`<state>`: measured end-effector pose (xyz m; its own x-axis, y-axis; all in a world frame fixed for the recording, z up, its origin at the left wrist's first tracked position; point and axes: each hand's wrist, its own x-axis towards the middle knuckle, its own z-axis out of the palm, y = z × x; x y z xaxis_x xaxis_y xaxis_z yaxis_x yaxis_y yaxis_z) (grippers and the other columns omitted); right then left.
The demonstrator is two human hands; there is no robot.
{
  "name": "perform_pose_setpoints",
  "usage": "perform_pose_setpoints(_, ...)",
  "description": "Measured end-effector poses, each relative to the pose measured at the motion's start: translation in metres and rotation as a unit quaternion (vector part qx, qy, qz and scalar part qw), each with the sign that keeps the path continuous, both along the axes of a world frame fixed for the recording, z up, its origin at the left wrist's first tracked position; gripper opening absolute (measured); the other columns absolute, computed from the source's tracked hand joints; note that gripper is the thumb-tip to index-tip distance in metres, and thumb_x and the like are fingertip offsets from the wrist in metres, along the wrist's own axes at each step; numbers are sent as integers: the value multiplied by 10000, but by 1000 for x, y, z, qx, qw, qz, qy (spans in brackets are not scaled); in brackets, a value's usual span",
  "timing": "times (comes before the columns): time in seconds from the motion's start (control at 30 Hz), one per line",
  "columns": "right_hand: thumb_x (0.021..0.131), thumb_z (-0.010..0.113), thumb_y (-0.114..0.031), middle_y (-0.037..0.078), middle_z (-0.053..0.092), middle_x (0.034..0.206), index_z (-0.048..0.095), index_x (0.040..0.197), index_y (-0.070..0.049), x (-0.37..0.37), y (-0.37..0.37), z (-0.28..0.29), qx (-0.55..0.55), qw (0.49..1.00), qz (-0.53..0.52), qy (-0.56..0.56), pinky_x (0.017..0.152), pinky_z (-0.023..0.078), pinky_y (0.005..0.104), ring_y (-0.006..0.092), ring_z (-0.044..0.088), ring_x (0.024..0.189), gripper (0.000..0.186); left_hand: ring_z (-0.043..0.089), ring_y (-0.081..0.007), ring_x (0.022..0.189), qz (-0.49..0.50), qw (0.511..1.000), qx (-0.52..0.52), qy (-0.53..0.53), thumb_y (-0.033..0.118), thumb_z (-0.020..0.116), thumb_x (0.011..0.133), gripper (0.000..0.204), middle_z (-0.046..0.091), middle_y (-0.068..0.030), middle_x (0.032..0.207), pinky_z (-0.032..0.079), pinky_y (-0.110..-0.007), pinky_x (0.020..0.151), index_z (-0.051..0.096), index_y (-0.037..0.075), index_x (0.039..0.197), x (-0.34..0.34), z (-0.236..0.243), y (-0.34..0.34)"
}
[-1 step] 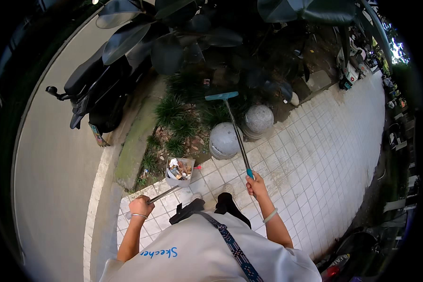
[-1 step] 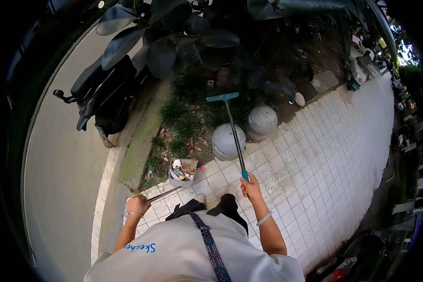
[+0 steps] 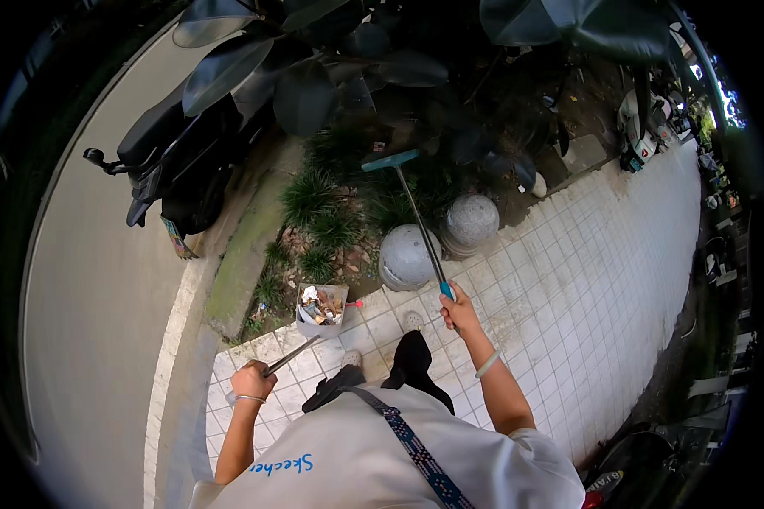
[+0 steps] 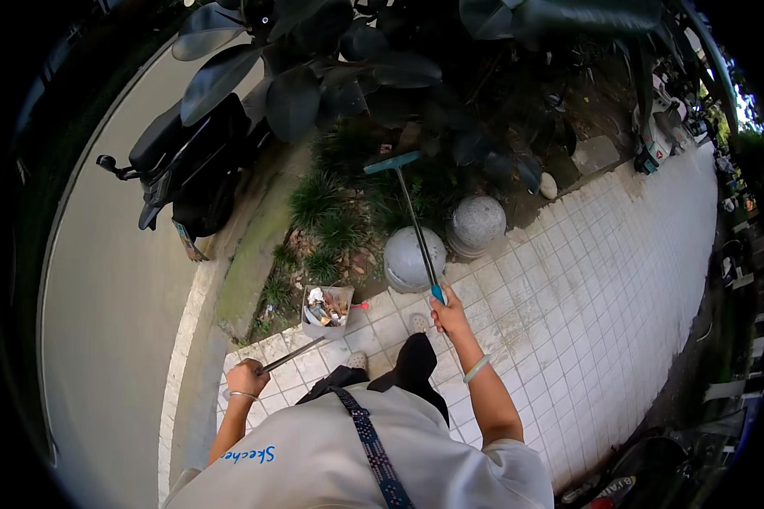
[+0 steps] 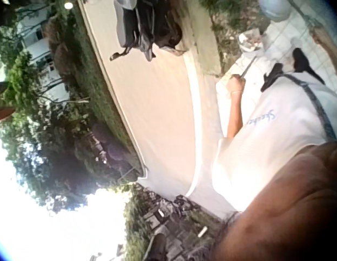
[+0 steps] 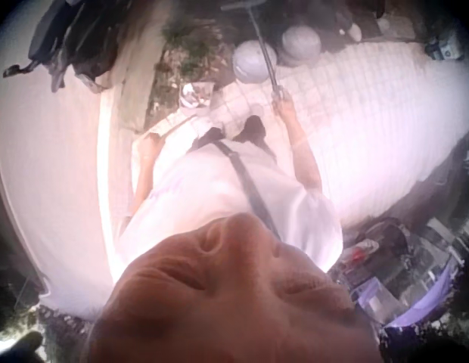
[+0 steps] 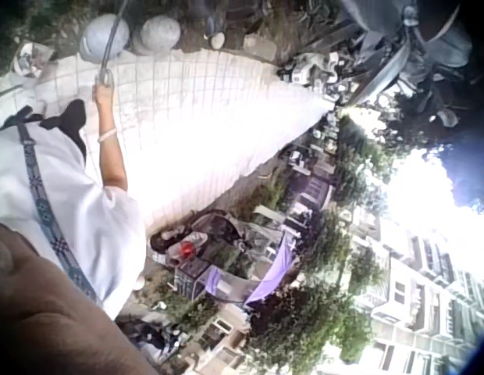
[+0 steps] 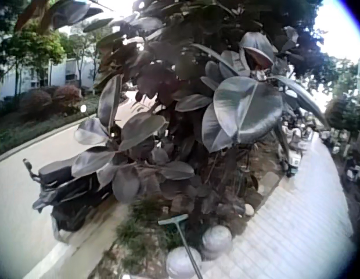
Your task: The person sweeps litter and debris from a sidewalk and a planted area into a dustpan using a small broom and walks along a road to reach a different section of pavement.
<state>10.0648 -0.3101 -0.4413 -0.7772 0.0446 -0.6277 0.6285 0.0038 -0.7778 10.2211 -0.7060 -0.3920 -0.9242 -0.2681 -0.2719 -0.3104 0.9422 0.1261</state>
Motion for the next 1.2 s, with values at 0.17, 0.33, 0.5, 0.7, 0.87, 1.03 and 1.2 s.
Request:
perform_pose_setpoints(0.17, 784, 469, -139, 30, 413, 490, 199, 1264, -142, -202, -5, -66, 69, 991, 114, 10, 309, 282, 248, 100, 360, 362, 551, 550, -225, 585, 151, 988, 6, -12, 196, 610, 519, 141, 562, -38, 671, 444, -320, 526, 574, 97, 612, 14, -1, 61)
perform_pose_setpoints(0.33, 819, 407, -177, 84, 462, 502, 151, 1278, -166, -386, -14, -143, 269, 937, 225, -14, 320, 301, 285, 148, 353, 333, 525, 538, -239, 541, 337, 939, 12, 64, 82, 595, 503, 82, 554, -82, 614, 439, -309, 519, 557, 40, 562, 19, -13, 124)
perform_pose_setpoints(0.5, 827, 379, -164, 106, 497, 524, 158, 1272, -104, -473, -33, -203, 318, 900, 299, 1, 299, 285, 282, 146, 333, 305, 500, 530, -243, 527, 452, 890, -21, 65, 74, 591, 486, 82, 541, -85, 587, 420, -319, 498, 547, 37, 546, 25, -28, 176)
perform_pose_setpoints(0.7, 836, 384, -174, 97, 424, 462, 164, 1274, -167, -497, -24, -293, 424, 818, 389, 20, 319, 280, 279, 159, 323, 318, 490, 532, -253, 535, 481, 875, 0, 62, 79, 594, 484, 99, 542, -93, 594, 423, -312, 501, 552, 36, 563, 20, -42, 199)
perform_pose_setpoints(0.87, 815, 411, -127, 68, 414, 471, 131, 1282, -167, -442, 10, -209, 230, 895, 378, -61, 327, 292, 272, 136, 349, 349, 546, 528, -261, 529, 475, 878, -9, 50, 75, 580, 506, 76, 540, -96, 599, 420, -314, 492, 550, 30, 559, 8, -30, 209)
perform_pose_setpoints(1.03, 777, 471, -89, 0, 396, 483, 244, 1251, -152, -396, 103, -85, 64, 912, 374, -156, 288, 239, 215, 53, 299, 323, 530, 522, -245, 522, 475, 879, -18, 51, 89, 597, 490, 100, 537, -90, 586, 417, -310, 499, 550, 39, 563, 1, -30, 207)
perform_pose_setpoints(1.2, 780, 471, -103, -2, 395, 487, 243, 1251, -157, -363, 96, -59, 60, 928, 341, -140, 291, 247, 217, 53, 306, 331, 526, 527, -229, 514, 476, 877, -6, 62, 76, 580, 527, 67, 541, -79, 597, 424, -295, 487, 551, 39, 574, 2, -36, 210)
